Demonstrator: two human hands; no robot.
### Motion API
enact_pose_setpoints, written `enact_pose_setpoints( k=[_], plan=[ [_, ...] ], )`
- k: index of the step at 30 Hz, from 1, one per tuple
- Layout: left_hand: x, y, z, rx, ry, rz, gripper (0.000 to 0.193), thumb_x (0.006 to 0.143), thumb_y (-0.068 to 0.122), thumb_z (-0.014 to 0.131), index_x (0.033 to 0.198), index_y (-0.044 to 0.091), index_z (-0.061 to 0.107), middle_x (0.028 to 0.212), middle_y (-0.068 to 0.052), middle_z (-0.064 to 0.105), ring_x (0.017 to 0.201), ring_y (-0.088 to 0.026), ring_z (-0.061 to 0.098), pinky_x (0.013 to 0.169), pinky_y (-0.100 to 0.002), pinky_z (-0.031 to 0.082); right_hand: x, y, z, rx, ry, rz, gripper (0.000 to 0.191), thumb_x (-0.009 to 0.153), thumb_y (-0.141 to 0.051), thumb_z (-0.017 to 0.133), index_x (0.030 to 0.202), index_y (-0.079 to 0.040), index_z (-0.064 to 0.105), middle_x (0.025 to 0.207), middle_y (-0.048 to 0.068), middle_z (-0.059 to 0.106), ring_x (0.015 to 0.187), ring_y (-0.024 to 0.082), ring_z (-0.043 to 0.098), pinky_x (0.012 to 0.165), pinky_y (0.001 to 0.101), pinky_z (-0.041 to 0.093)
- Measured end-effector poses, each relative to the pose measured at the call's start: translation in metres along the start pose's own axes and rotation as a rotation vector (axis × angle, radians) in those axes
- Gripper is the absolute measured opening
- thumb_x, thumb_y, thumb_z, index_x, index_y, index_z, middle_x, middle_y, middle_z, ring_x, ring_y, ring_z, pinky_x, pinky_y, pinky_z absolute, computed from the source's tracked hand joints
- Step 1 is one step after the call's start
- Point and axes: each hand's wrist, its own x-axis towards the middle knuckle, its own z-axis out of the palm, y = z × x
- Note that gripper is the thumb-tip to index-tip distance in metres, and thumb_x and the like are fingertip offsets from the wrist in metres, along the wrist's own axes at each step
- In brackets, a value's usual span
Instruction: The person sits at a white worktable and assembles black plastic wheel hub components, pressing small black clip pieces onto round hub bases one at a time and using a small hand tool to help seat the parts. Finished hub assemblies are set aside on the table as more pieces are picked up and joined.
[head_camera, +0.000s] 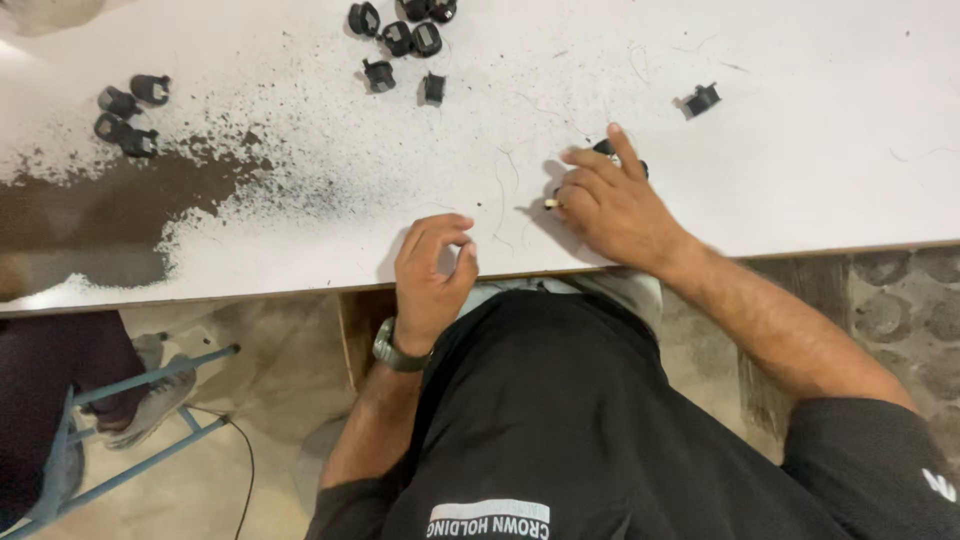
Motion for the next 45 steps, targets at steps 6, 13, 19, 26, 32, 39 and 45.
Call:
enact_pose_setpoints(
  k=[6,13,19,26,32,39,45],
  plan=[
    [-0.016,-0.007,-0.071,0.170,0.212,-0.097,0.013,0.089,-0.003,0.069,0.099,0.001,0.064,0.110,-0.012,0.073,0.101,-0.028,0.070,0.088,-0.038,0.056,-0.004,0.095,-0.004,-0.156,-0.138,0.259,0.019,0.098,-0.018,0.076,0.104,-0.007,0.062,0.110,0.011,0.063,0.120,0.030,0.059,0.131,0.0607,0.020],
    [-0.008,-0.029,-0.103,0.435,0.242,-0.058,0.009,0.090,0.001,0.070,0.097,0.003,0.065,0.104,-0.012,0.071,0.100,-0.032,0.067,0.087,-0.042,0.054,0.034,0.165,-0.021,-0.147,0.338,0.266,0.012,0.111,-0.001,0.055,0.123,0.001,0.054,0.128,0.017,0.056,0.125,0.035,0.052,0.132,0.0537,0.023],
    [0.008,-0.054,-0.158,0.647,0.243,-0.103,0.010,0.091,0.004,0.073,0.098,0.008,0.068,0.102,-0.008,0.072,0.099,-0.023,0.068,0.094,-0.043,0.055,0.070,0.030,0.024,0.415,0.070,0.242,0.038,0.096,-0.004,0.060,0.133,0.004,0.053,0.134,0.026,0.056,0.134,0.044,0.051,0.113,0.0526,0.041],
    [0.123,-0.094,-0.241,0.832,0.382,-0.094,0.050,0.097,0.027,0.086,0.136,0.004,0.062,0.146,-0.021,0.051,0.137,-0.040,0.047,0.112,-0.056,0.043,0.093,-0.095,0.019,1.000,-0.233,-0.189,0.012,0.105,-0.017,0.057,0.112,-0.007,0.056,0.146,0.018,0.054,0.147,0.039,0.043,0.125,0.0555,0.026],
    [0.192,-0.111,-0.246,1.022,0.019,-0.371,0.076,0.089,0.061,0.075,0.144,0.013,0.057,0.156,-0.026,0.033,0.146,-0.048,0.024,0.113,-0.075,0.009,0.054,-0.074,0.013,1.144,-0.028,0.208,0.011,0.107,-0.017,0.052,0.110,-0.010,0.058,0.144,0.014,0.060,0.147,0.033,0.049,0.129,0.0540,0.026],
    [0.194,-0.127,-0.249,1.045,0.157,-0.546,0.056,0.093,0.056,0.069,0.135,0.020,0.065,0.149,-0.023,0.043,0.140,-0.048,0.028,0.108,-0.075,0.013,-0.019,-0.032,0.002,1.124,0.214,0.436,0.015,0.112,-0.016,0.043,0.114,-0.009,0.056,0.134,0.011,0.066,0.138,0.028,0.058,0.132,0.0521,0.031],
    [0.188,-0.128,-0.230,0.763,0.135,-0.477,0.027,0.100,0.036,0.069,0.124,0.024,0.074,0.144,-0.010,0.060,0.136,-0.034,0.053,0.120,-0.052,0.038,-0.017,-0.030,0.005,1.163,0.254,0.477,0.017,0.111,-0.015,0.042,0.115,-0.006,0.056,0.132,0.011,0.066,0.135,0.027,0.060,0.128,0.0500,0.036]
  ],
)
